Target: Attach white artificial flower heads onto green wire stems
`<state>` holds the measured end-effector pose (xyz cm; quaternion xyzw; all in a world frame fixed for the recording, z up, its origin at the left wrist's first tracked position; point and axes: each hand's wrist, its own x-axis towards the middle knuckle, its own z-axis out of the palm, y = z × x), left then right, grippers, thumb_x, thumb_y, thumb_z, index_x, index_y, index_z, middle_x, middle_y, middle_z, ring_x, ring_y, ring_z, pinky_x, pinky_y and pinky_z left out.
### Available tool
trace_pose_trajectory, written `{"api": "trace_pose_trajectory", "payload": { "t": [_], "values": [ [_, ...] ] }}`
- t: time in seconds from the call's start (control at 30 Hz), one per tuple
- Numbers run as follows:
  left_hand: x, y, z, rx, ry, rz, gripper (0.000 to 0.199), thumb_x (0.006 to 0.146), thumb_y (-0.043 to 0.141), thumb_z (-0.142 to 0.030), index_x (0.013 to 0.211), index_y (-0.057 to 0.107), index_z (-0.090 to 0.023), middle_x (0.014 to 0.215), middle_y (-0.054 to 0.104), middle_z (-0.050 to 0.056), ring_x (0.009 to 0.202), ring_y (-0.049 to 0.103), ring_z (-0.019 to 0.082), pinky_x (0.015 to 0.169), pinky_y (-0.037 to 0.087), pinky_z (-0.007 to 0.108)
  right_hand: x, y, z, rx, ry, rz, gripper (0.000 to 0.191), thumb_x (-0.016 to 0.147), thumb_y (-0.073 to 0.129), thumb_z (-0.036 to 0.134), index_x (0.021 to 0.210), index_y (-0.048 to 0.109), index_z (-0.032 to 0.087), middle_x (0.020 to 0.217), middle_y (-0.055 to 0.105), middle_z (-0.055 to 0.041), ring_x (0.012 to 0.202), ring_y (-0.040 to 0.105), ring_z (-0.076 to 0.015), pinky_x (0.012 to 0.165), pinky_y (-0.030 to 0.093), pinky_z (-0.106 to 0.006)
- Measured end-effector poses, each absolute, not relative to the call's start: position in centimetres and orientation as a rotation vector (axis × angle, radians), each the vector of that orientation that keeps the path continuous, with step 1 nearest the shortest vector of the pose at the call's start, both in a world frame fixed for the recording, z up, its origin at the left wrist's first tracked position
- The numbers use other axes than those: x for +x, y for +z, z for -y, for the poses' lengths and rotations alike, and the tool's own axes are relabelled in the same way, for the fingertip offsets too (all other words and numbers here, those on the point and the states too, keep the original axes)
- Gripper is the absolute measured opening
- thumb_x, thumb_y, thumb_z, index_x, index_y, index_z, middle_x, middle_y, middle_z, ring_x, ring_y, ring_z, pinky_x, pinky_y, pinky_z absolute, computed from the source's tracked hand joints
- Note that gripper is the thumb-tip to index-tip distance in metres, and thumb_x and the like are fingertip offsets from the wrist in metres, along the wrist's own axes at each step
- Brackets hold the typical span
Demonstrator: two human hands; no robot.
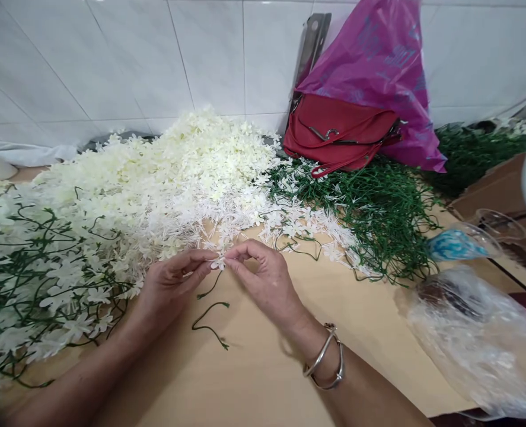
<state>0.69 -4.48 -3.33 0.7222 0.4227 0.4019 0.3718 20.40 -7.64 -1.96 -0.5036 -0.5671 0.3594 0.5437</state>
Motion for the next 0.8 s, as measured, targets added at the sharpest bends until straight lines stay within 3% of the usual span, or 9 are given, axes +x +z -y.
{"api": "trace_pose_trajectory", "payload": {
  "t": [0.3,0.47,0.63,0.8],
  "values": [
    [2.0,-3.1,4.8,1.281,1.078,-0.889,0.020,0.087,0.082,-0.028,0.106,0.079,-0.024,0.100,0.084,0.003,0.093,0.078,0.016,0.086,0.061,0.024,20.0,-2.4,7.7,-1.149,0.704,1.466,0.011,0.092,0.072,0.015,0.087,0.074,0.024,0.090,0.072,-0.0012,0.087,0.067,-0.0180,0.082,0.054,-0.034],
    [2.6,-2.2,5.0,1.113,1.034,-0.885,0.022,0.081,0.089,-0.034,0.095,0.081,-0.020,0.089,0.082,0.002,0.084,0.074,0.012,0.078,0.057,0.019,19.6,-2.3,8.1,-1.125,0.418,1.600,0.016,0.096,0.068,0.009,0.091,0.070,0.024,0.096,0.070,-0.0027,0.095,0.068,-0.0196,0.086,0.054,-0.037],
    [2.9,-2.0,5.4,1.085,0.973,-0.912,0.027,0.081,0.089,-0.039,0.100,0.082,-0.020,0.091,0.080,0.003,0.087,0.072,0.014,0.080,0.059,0.023,19.6,-2.4,8.2,-1.145,0.302,1.634,0.018,0.098,0.065,0.010,0.095,0.069,0.027,0.099,0.070,-0.0035,0.096,0.069,-0.0220,0.089,0.054,-0.042],
    [3.0,-2.5,5.7,1.093,0.978,-0.903,0.029,0.079,0.089,-0.038,0.101,0.081,-0.022,0.104,0.081,0.006,0.093,0.075,0.019,0.086,0.063,0.032,19.8,-2.1,8.2,-1.213,0.420,1.525,0.015,0.093,0.072,0.015,0.096,0.071,0.029,0.116,0.065,-0.0065,0.111,0.064,-0.0250,0.095,0.054,-0.044]
  ]
}}
